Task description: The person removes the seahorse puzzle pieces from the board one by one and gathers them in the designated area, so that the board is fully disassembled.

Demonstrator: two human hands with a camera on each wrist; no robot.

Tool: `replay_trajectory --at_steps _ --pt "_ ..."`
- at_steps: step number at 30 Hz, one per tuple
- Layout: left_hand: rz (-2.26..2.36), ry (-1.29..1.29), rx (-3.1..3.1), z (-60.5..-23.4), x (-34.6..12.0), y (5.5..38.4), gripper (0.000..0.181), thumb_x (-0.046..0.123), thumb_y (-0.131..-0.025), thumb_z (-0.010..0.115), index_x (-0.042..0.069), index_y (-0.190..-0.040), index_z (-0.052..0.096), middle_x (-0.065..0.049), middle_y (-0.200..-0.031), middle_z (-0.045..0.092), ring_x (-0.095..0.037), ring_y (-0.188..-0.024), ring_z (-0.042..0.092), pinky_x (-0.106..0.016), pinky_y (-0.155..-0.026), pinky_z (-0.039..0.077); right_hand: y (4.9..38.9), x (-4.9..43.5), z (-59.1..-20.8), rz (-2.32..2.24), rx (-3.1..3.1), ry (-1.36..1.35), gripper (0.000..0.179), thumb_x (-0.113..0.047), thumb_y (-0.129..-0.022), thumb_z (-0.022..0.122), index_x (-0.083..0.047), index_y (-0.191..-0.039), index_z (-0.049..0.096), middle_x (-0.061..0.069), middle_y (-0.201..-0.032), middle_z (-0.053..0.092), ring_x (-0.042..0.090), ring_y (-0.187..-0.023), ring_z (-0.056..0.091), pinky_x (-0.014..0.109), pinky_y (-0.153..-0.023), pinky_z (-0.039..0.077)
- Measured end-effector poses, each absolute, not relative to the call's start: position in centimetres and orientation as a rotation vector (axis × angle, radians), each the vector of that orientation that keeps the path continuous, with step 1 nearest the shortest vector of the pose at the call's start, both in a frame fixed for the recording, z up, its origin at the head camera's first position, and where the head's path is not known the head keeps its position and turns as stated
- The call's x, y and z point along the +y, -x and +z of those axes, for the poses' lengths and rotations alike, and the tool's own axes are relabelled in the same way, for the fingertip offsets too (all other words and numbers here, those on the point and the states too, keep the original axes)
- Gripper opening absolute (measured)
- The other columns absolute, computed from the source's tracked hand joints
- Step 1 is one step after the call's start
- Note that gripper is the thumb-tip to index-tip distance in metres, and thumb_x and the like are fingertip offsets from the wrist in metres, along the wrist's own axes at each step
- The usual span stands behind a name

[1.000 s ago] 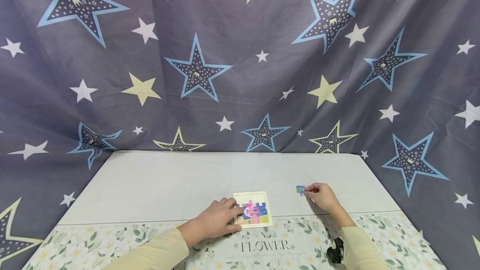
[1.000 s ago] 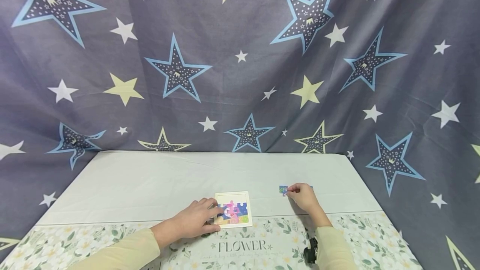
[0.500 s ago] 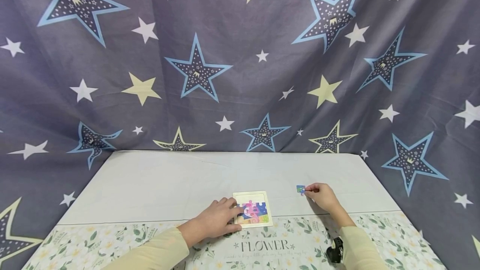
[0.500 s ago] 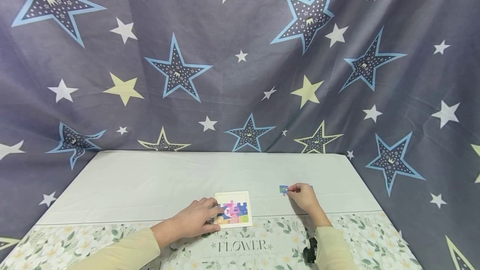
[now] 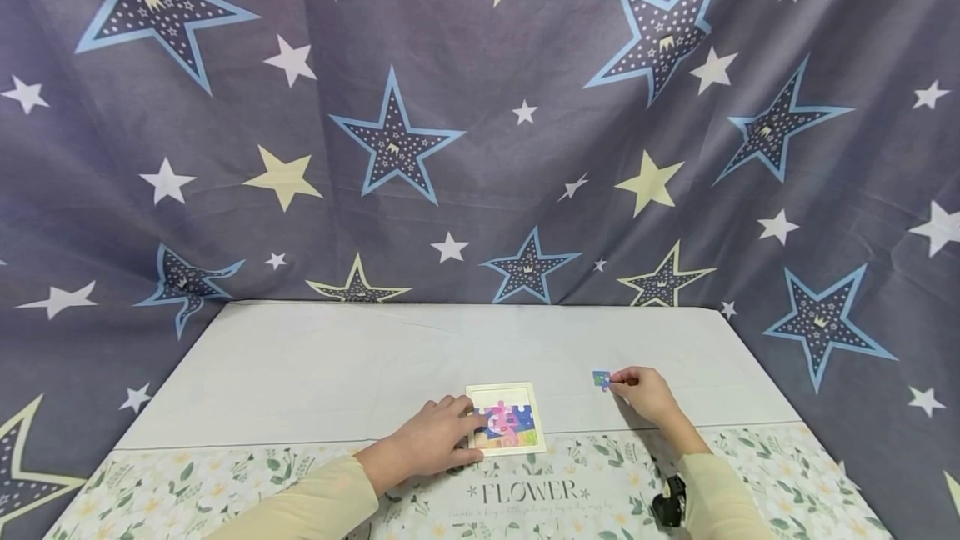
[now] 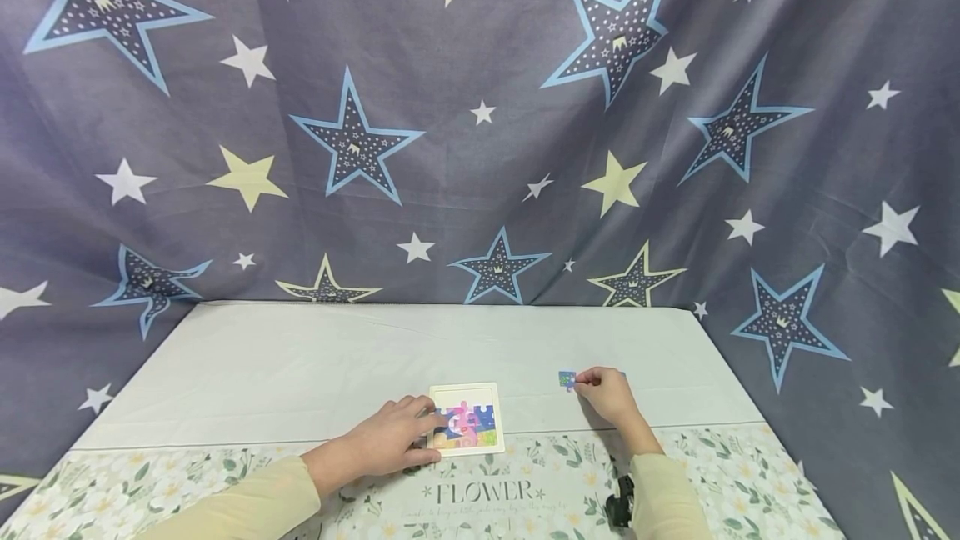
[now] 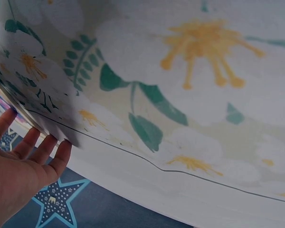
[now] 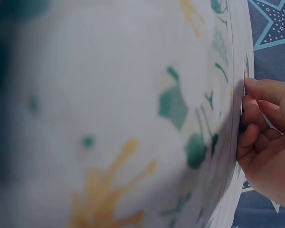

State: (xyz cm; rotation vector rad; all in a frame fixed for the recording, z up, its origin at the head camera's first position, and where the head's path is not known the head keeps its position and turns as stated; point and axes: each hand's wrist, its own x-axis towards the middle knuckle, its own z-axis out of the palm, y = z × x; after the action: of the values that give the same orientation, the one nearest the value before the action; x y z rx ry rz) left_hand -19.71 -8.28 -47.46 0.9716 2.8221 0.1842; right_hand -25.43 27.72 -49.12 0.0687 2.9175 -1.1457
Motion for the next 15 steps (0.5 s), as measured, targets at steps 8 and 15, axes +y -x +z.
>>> replay_trajectory --at_steps 8,15 --pt "0.202 -0.980 2.812 -47.33 -8.28 19.74 0.054 0.059 -0.088 0.049 0.028 -0.132 0.051 0.001 -0.125 0.048 -0.014 -0.107 0.049 -0.042 -0.090 0.043 25.46 27.76 -49.13 -1.147 2.913 -0.071 0.013 -0.011 -0.087 0.063 -0.001 -0.092 0.068 0.007 -0.085 0.065 0.016 -0.073 0.054 0.027 -0.062 0.043" --pt "0.215 -0.983 2.802 -47.23 -8.32 19.66 0.054 0.059 -0.088 0.050 0.028 -0.132 0.052 0.002 -0.125 0.048 -0.014 -0.106 0.048 -0.041 -0.089 0.043 25.42 27.87 -49.12 -1.167 2.894 -0.058 0.012 -0.011 -0.087 0.063 -0.001 -0.093 0.068 0.007 -0.085 0.065 0.015 -0.073 0.054 0.028 -0.062 0.043"
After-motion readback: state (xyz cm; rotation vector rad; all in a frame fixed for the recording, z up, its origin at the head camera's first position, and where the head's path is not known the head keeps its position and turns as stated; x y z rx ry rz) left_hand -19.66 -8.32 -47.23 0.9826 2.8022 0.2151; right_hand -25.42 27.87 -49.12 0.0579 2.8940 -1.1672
